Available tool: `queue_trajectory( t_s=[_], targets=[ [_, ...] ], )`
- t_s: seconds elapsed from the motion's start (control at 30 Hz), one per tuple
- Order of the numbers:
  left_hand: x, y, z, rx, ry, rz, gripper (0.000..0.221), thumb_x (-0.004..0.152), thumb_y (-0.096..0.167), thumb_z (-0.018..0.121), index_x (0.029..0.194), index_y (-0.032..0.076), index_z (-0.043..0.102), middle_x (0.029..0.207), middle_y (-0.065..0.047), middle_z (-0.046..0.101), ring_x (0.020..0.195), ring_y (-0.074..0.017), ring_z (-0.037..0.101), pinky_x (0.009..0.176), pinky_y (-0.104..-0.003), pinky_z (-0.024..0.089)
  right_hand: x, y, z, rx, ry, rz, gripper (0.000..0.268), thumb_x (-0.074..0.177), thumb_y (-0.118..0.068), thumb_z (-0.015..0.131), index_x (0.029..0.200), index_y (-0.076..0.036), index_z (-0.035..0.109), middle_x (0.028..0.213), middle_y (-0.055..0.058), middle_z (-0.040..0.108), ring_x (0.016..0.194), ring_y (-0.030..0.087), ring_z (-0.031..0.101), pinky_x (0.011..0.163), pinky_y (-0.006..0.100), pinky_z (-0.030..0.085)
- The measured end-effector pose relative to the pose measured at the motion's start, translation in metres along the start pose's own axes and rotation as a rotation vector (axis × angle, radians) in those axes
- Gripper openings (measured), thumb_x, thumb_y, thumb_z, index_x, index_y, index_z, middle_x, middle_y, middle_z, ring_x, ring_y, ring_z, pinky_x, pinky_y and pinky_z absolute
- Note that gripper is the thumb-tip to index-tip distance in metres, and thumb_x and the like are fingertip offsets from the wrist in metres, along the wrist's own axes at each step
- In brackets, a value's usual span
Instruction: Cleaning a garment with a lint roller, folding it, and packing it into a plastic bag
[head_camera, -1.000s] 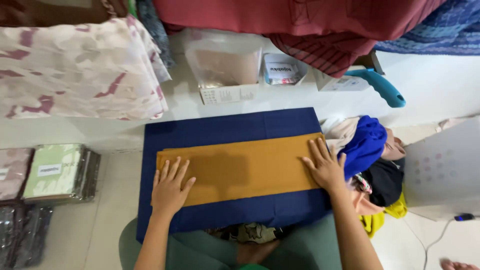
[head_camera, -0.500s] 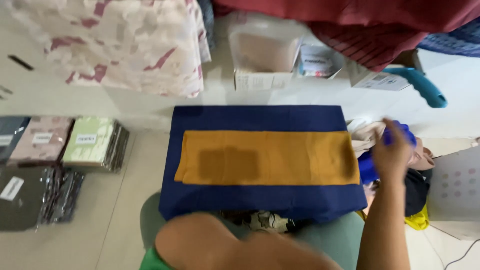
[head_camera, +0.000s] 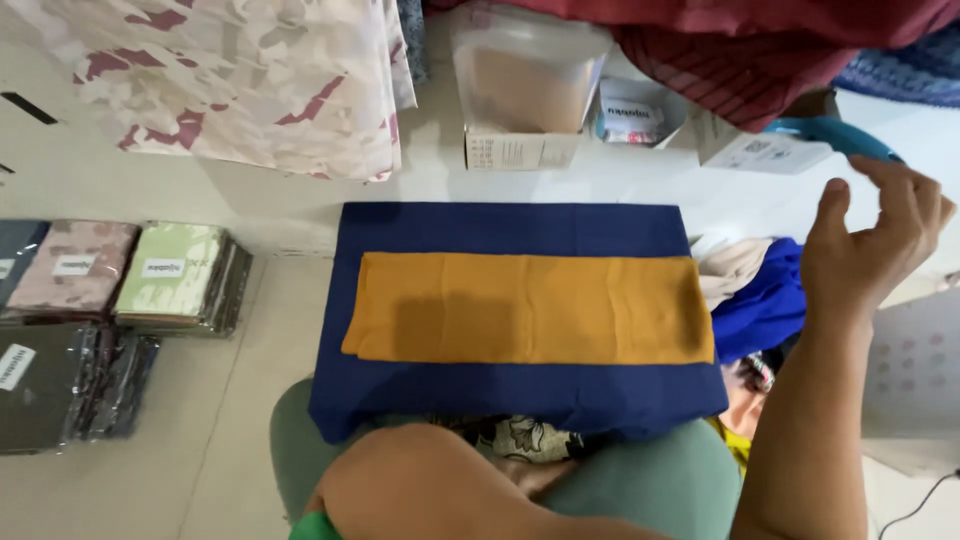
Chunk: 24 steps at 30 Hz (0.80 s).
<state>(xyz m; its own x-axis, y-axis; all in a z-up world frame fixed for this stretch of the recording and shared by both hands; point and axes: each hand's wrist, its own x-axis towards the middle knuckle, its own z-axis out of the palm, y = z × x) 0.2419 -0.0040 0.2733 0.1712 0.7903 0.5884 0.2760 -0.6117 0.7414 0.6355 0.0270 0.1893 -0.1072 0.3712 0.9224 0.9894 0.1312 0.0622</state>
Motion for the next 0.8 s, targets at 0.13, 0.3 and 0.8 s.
queue_trajectory(
  t_s=[0.13, 0.3, 0.8],
  targets=[
    [0.003, -0.129, 0.003, -0.017, 0.027, 0.009, 0.029, 0.106, 0.037, 0.048, 0.101, 0.019, 0.071, 0.087, 0.003, 0.071, 0.075, -0.0101, 0.057, 0.069, -0.027, 0.04, -0.001, 0.003, 0.006, 0.09, -0.035, -0.012, 0.016, 0.122, -0.002, 0.076, 0.126, 0.011, 0.083, 0.118, 0.025, 0.062, 0.11, 0.044, 0.064, 0.083, 0.053, 0.052],
    [0.024, 0.052, -0.026, -0.034, 0.078, 0.075, 0.028, 0.108, 0.034, 0.048, 0.103, 0.019, 0.071, 0.083, 0.004, 0.069, 0.069, -0.0084, 0.054, 0.063, -0.026, 0.039, -0.008, -0.004, 0.001, 0.153, -0.124, 0.124, 0.026, 0.105, 0.012, 0.069, 0.129, 0.012, 0.077, 0.125, 0.027, 0.072, 0.117, 0.048, 0.065, 0.102, 0.055, 0.049],
    [0.027, 0.105, -0.025, -0.167, 0.079, 0.159, 0.023, 0.111, 0.026, 0.048, 0.111, 0.017, 0.069, 0.069, 0.007, 0.064, 0.051, -0.003, 0.044, 0.047, -0.02, 0.035, 0.029, 0.033, 0.039, -0.676, -0.525, -0.073, 0.045, 0.101, -0.05, 0.071, 0.14, -0.028, 0.078, 0.102, 0.005, 0.076, 0.092, 0.029, 0.071, 0.063, 0.041, 0.055]
  ],
)
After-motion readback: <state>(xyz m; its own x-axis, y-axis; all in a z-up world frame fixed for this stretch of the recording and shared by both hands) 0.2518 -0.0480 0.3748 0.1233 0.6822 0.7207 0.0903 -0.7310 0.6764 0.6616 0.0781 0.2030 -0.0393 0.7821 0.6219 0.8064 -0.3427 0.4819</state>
